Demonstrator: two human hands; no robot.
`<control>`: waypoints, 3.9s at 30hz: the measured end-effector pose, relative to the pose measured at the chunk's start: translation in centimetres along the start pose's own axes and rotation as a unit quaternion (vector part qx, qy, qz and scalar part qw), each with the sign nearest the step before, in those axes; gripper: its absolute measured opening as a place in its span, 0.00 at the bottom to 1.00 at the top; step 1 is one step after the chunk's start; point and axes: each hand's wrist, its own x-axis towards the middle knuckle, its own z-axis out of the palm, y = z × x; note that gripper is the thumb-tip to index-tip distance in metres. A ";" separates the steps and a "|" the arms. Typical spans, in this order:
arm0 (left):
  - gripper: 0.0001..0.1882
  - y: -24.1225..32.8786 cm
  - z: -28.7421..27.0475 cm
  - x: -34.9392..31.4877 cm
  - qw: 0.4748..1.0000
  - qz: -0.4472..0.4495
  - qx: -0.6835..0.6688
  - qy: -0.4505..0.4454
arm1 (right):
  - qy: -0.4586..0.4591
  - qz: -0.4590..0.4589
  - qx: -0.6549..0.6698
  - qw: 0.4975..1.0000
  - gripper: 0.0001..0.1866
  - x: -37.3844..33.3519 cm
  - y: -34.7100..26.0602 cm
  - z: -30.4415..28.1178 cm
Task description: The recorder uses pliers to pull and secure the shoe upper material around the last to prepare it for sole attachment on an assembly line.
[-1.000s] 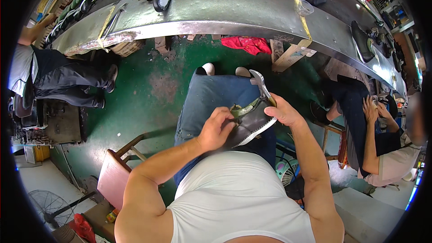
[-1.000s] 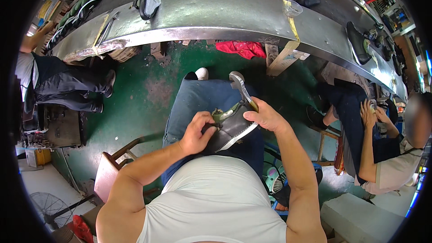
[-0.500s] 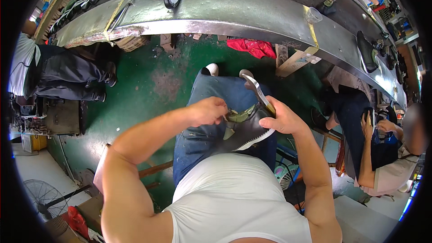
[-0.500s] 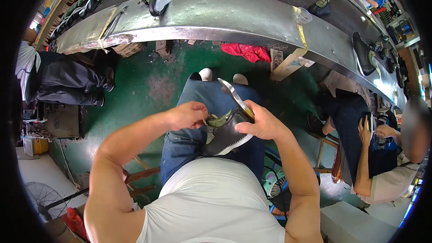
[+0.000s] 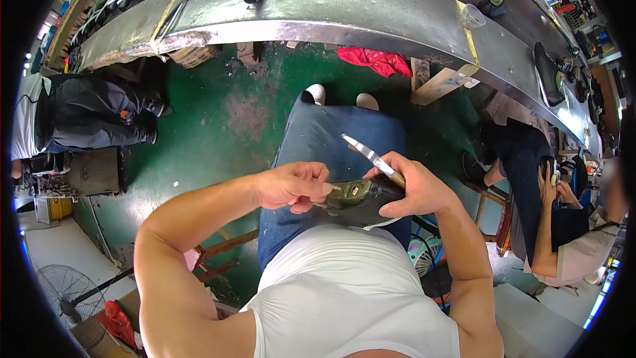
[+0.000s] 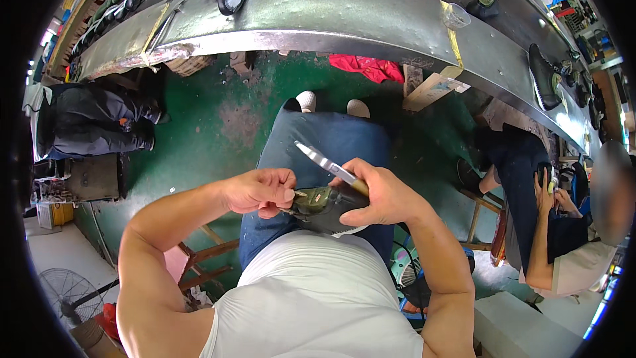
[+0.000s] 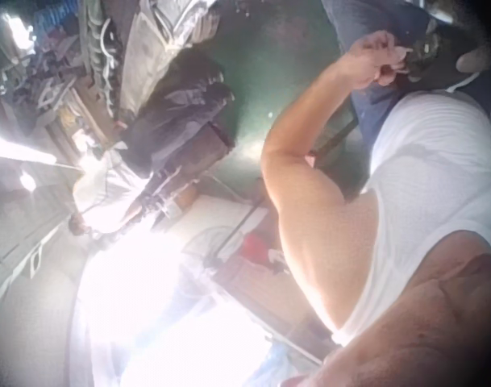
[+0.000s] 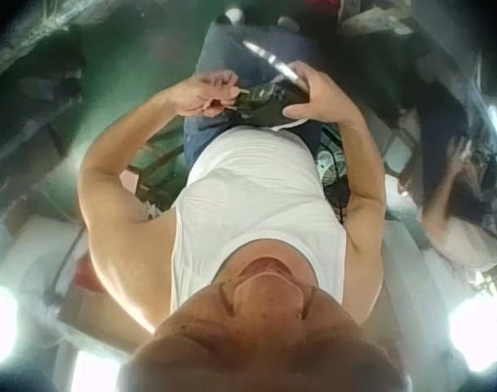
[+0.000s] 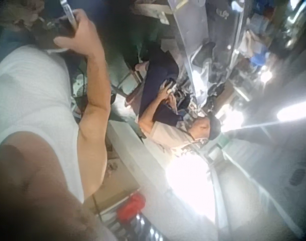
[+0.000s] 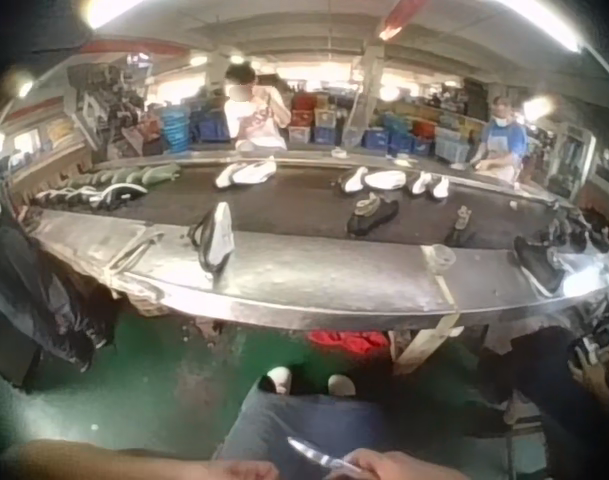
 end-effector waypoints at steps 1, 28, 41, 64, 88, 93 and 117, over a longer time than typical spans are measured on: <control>0.13 0.1 -0.3 -0.1 0.998 0.008 0.065 0.017 | -0.005 0.012 -0.008 1.000 0.37 0.2 -0.7 0.1; 0.16 -2.7 3.1 -3.6 0.968 0.068 -0.194 0.142 | -0.018 -0.057 -0.021 0.998 0.39 1.1 -0.9 1.4; 0.58 -0.2 5.4 2.8 0.620 0.331 0.660 0.265 | 0.244 0.087 0.034 0.965 0.24 4.3 0.9 2.2; 0.24 0.1 -1.9 6.4 0.731 0.387 0.487 0.279 | -0.035 0.164 0.356 0.919 0.12 0.1 1.9 3.0; 0.41 -1.8 2.1 4.3 0.766 0.434 0.371 0.296 | 0.047 -0.099 -0.145 0.983 0.17 -5.5 4.4 3.2; 0.57 -3.1 4.9 4.1 0.601 0.550 0.568 0.121 | 0.260 -0.107 -0.016 0.960 0.12 -5.2 5.4 5.3; 0.39 -6.6 -0.8 10.2 0.757 0.353 0.478 0.272 | 0.331 0.000 0.013 0.944 0.31 0.3 9.6 3.3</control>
